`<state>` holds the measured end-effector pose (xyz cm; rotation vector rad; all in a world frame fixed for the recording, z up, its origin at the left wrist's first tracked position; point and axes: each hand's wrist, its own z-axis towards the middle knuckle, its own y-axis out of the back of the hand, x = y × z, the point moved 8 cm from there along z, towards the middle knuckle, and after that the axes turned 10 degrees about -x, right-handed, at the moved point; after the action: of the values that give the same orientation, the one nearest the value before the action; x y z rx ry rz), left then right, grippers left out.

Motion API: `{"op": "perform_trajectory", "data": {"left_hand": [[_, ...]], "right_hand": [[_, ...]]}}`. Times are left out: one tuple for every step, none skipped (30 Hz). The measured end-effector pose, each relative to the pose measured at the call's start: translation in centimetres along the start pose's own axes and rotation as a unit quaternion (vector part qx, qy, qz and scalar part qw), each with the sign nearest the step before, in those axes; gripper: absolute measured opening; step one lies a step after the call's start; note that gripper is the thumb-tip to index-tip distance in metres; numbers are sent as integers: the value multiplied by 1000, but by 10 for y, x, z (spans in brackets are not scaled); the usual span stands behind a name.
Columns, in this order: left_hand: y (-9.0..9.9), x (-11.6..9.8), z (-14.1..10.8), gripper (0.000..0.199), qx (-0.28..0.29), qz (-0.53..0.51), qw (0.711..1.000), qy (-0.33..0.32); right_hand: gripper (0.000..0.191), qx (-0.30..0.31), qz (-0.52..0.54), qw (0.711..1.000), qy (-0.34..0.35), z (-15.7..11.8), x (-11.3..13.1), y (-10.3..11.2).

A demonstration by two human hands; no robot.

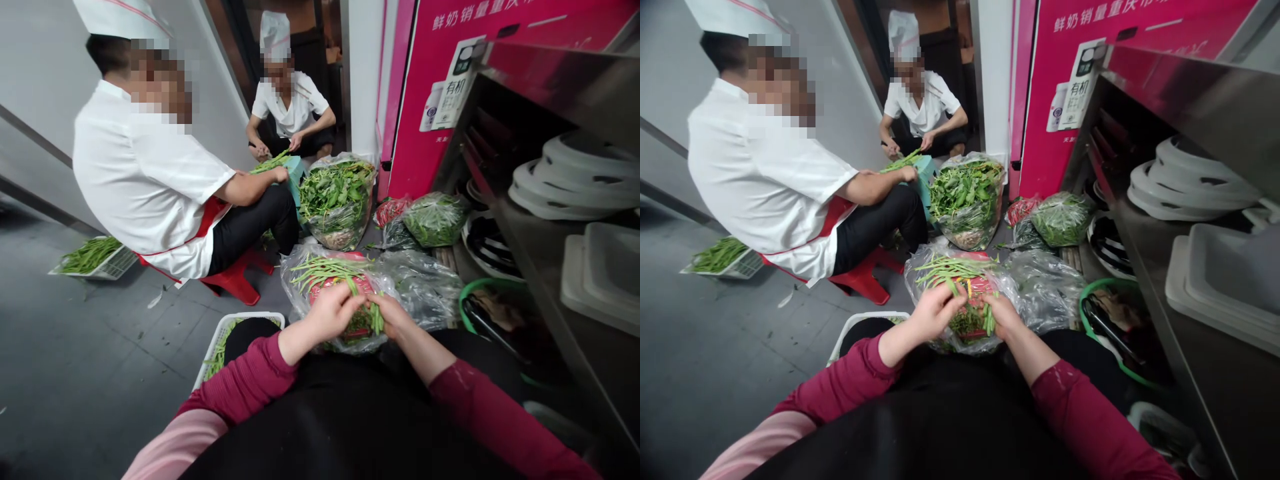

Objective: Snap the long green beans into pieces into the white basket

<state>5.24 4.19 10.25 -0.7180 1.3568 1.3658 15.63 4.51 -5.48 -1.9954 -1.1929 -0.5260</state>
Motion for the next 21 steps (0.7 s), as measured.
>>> {"op": "perform_trajectory", "data": {"left_hand": [[-3,12,0,30,8,-41,997,57],[-7,28,0,32,20,-88,989,120],[-12,45,0,34,38,-136,974,178],[-18,60,-1,35,59,-179,956,224],[-23,73,-2,35,76,-213,939,258],[-27,84,-3,35,87,-240,925,281],[-29,92,-3,36,87,-263,914,295],[-30,98,-2,36,78,-284,906,304],[-29,101,0,37,60,-300,901,308],[-26,102,2,36,35,-308,901,304],[-21,100,4,35,4,-300,908,291],[-15,95,7,35,-29,-273,924,266],[-8,85,8,34,-58,-229,944,230],[-2,72,9,34,-79,-175,964,185],[2,56,8,33,-91,-123,979,136],[3,41,6,31,-89,-84,988,94],[2,30,4,30,-74,-66,993,70],[-3,23,0,30,-48,-71,994,68],[-9,23,-3,31,-18,-94,992,88],[-16,27,-7,33,11,-123,985,124],[-22,35,-10,35,32,-151,974,165]], "right_hand": [[7,32,2,999,-17,-4,-1,-5],[9,76,0,996,-37,-10,-3,-11],[13,123,-3,991,-59,-17,-5,-18],[17,163,-5,983,-78,-24,-7,-24],[19,193,-6,977,-93,-31,-10,-27],[19,212,-5,972,-104,-36,-11,-30],[18,223,-5,968,-114,-40,-14,-31],[17,227,-6,966,-121,-41,-16,-31],[16,222,-5,967,-125,-41,-17,-31],[15,212,-1,970,-123,-39,-17,-30],[14,199,9,973,-117,-35,-16,-29],[13,187,22,976,-109,-31,-14,-28],[12,172,39,979,-105,-27,-13,-26],[12,151,55,981,-106,-22,-11,-23],[13,123,69,984,-109,-17,-10,-18],[16,93,79,986,-113,-12,-9,-13],[18,64,83,988,-115,-8,-8,-8],[19,41,80,990,-112,-6,-7,-3],[19,30,70,992,-103,-4,-6,-1],[18,37,54,994,-93,-5,-4,-2],[17,57,35,994,-85,-7,-4,-5]]}}
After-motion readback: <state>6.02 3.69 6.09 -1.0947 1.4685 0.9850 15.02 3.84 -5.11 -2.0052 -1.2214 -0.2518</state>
